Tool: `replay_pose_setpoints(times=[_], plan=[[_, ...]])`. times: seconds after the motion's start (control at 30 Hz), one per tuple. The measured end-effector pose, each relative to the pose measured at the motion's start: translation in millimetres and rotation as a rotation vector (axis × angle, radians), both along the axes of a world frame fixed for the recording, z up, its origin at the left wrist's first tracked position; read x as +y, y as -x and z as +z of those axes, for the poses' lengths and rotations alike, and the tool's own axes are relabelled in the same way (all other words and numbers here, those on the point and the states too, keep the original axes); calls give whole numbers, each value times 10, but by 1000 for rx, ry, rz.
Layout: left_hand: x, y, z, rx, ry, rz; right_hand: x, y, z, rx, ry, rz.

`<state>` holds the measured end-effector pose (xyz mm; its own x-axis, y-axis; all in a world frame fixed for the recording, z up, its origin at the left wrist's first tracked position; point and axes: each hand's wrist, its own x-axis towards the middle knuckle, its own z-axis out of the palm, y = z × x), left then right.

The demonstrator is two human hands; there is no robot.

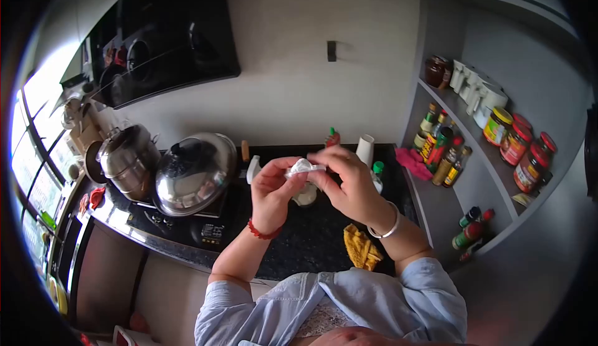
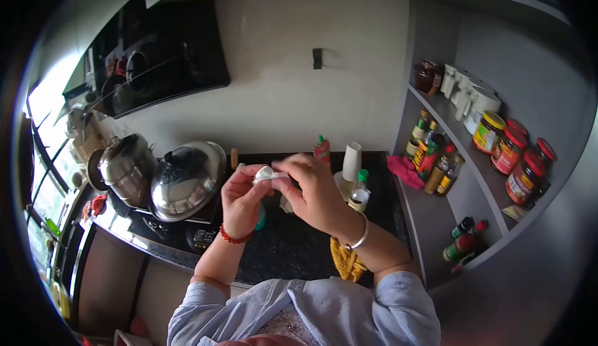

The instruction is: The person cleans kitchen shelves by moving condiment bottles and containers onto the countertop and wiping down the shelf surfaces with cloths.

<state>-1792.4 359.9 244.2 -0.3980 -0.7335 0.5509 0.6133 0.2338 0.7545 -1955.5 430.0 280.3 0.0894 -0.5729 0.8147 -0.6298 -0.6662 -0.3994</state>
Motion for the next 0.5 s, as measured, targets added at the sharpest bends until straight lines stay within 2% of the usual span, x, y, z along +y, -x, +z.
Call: replay_pose_setpoints(times=[0.03,0.1,0.17,0.23,0.3,0.37,0.4,0.5], plan=[[36,22,48,10,17,-3,-52,84,-70,-12,-98,35],[61,4,81,-4,42,44,-78,163,-150,-236,-25,60],[65,-69,148,-81,63,37,36,162,-97,-678,-182,421],[133,-128,284,-87,235,68,220,217,-1,-705,-174,447],[259,-169,472,61,277,-54,461,164,198,-668,-92,541],[475,-175,680,141,367,-46,634,23,350,-658,11,669],[443,-134,730,326,504,-193,707,-87,465,-720,-50,875],[598,-20,783,421,553,-335,641,-345,621,-727,-89,1357]])
